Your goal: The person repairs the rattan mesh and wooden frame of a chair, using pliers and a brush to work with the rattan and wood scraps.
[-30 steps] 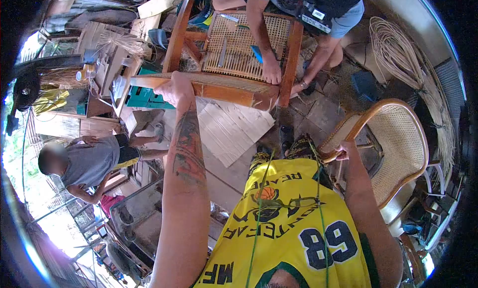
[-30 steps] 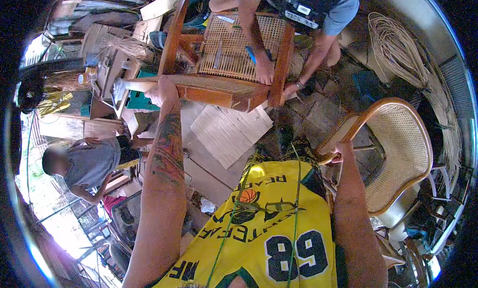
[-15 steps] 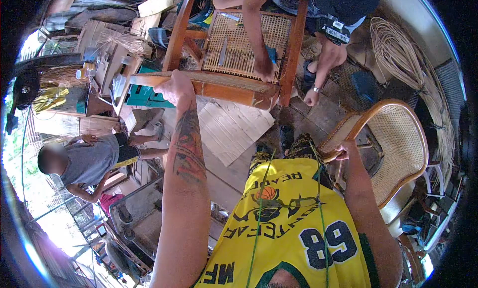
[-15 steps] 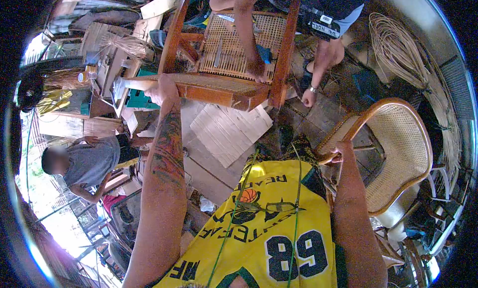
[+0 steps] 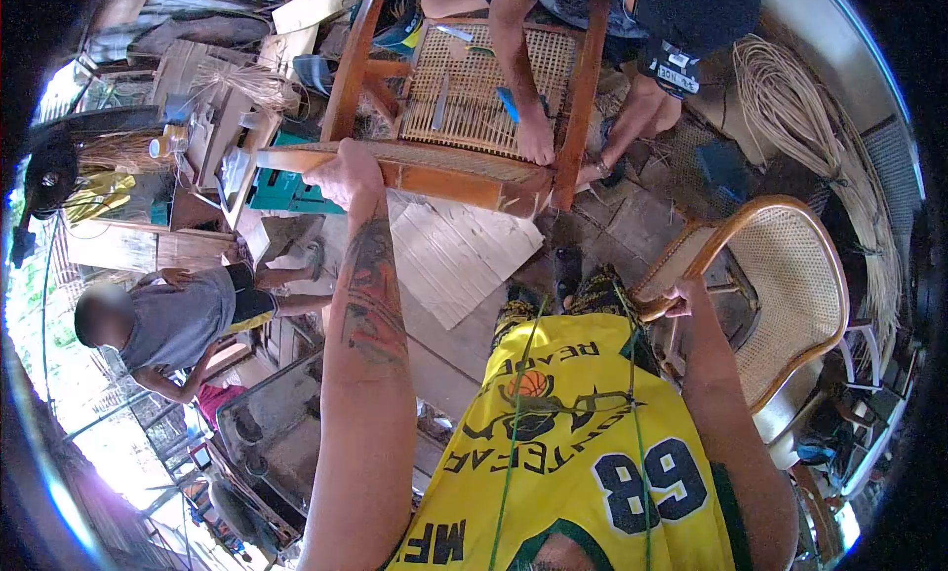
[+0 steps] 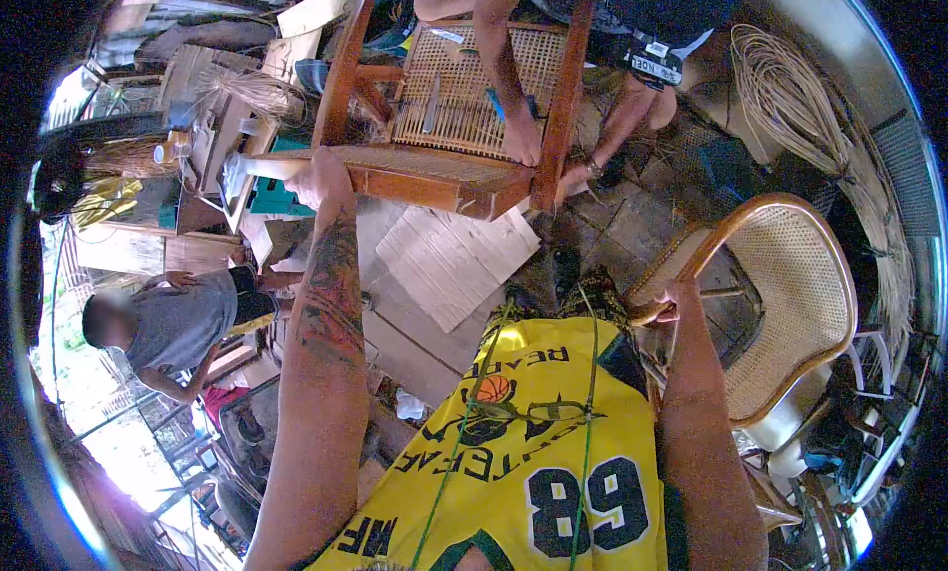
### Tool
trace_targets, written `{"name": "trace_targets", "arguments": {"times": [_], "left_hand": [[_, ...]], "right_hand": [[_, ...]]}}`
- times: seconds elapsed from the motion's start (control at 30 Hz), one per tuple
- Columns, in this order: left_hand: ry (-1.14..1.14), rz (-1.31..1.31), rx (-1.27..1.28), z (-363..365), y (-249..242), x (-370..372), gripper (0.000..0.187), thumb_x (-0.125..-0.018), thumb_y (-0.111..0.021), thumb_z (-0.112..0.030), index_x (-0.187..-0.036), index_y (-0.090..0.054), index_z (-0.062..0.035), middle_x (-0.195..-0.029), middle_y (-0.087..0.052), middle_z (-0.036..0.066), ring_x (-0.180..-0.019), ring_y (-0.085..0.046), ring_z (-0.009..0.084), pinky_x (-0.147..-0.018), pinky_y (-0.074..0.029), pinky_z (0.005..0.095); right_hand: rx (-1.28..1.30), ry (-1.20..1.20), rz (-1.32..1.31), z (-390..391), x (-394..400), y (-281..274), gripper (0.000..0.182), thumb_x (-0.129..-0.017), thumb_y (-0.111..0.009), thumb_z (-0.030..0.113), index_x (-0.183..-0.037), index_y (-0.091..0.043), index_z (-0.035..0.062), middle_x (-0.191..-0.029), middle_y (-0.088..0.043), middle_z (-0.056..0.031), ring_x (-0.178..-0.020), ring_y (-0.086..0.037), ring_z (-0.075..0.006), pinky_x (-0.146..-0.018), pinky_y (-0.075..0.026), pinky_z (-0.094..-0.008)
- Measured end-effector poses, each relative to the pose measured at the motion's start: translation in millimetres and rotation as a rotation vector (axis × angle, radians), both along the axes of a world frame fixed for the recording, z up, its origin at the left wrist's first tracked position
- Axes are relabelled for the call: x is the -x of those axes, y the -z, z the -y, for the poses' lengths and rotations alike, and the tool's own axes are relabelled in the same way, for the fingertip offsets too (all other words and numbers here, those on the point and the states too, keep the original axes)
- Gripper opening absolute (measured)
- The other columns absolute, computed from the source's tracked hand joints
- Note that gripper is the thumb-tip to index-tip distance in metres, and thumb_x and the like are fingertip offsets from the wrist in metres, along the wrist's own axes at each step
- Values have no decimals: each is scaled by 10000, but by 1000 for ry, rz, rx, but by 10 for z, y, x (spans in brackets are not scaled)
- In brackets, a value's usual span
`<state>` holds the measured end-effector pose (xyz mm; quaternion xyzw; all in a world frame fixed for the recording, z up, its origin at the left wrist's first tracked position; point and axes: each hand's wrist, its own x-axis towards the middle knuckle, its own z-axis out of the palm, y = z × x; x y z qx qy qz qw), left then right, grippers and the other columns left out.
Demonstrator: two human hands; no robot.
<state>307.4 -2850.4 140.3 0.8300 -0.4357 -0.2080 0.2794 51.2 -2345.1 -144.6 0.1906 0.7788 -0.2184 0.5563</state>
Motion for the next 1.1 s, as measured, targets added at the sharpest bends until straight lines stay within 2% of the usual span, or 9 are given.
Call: {"name": "trace_targets", "arguments": {"times": [0.1,0.23,0.33,0.43,0.5,0.53,0.73,0.8,1.1], "left_hand": [[-4,0,-6,-10,-7,6,657,-802,-584,-237,-1309,-277,45,-1200,-555,319,-1116,-594,452,-977,-483,513],[6,-10,4,-37,-37,21,660,-798,-584,-236,-1306,-274,49,-1200,-554,325,-1109,-598,455,-970,-487,512],[7,-12,7,-20,6,-1,663,-795,-585,-236,-1303,-273,54,-1203,-553,326,-1102,-601,458,-966,-490,510],[1,-4,12,-11,23,-2,666,-792,-587,-238,-1299,-272,59,-1202,-553,328,-1099,-600,461,-963,-491,510],[-1,5,10,-10,18,3,668,-792,-587,-238,-1298,-271,62,-1200,-553,329,-1099,-600,462,-962,-492,510],[-3,7,5,-9,16,3,664,-792,-587,-239,-1294,-272,63,-1199,-552,329,-1099,-600,462,-961,-492,511],[25,11,14,-18,17,-4,659,-798,-589,-241,-1293,-274,58,-1198,-550,322,-1102,-599,455,-959,-495,511],[19,9,9,-29,-11,12,659,-801,-591,-241,-1296,-273,57,-1199,-550,320,-1102,-599,455,-960,-495,509],[26,-8,20,-47,-33,15,660,-807,-588,-225,-1308,-266,58,-1207,-544,334,-1119,-588,462,-985,-488,505]], "right_hand": [[-28,-10,-23,59,-9,-105,426,-782,-692,-78,-1163,-505,-46,-967,-648,-270,-848,-675,-470,-658,-612,-588],[-9,-74,33,18,69,-8,418,-780,-700,-74,-1152,-511,-51,-970,-647,-277,-849,-676,-472,-659,-607,-596],[-24,-72,135,-60,103,153,487,-793,-735,-21,-1175,-439,40,-972,-617,-226,-877,-666,-440,-587,-629,-571],[-19,1,9,-72,24,128,443,-807,-715,-22,-1153,-441,15,-926,-620,-226,-842,-674,-442,-566,-631,-560],[-16,15,-43,-43,12,44,383,-781,-715,-57,-1107,-514,-83,-982,-649,-287,-837,-682,-462,-673,-609,-580],[-17,15,-42,-22,21,6,383,-781,-715,-57,-1107,-514,-83,-982,-649,-287,-837,-682,-462,-673,-609,-580],[-33,0,-14,113,2,-207,418,-778,-710,-67,-1149,-517,-57,-980,-651,-272,-833,-680,-468,-643,-613,-580],[-23,-10,-40,98,3,-180,471,-790,-678,-72,-1200,-452,-22,-980,-642,-265,-824,-683,-449,-543,-636,-531],[-1,27,-32,78,-7,-180,456,-762,-675,-89,-1173,-483,-34,-960,-637,-262,-803,-682,-462,-561,-625,-562]]}}
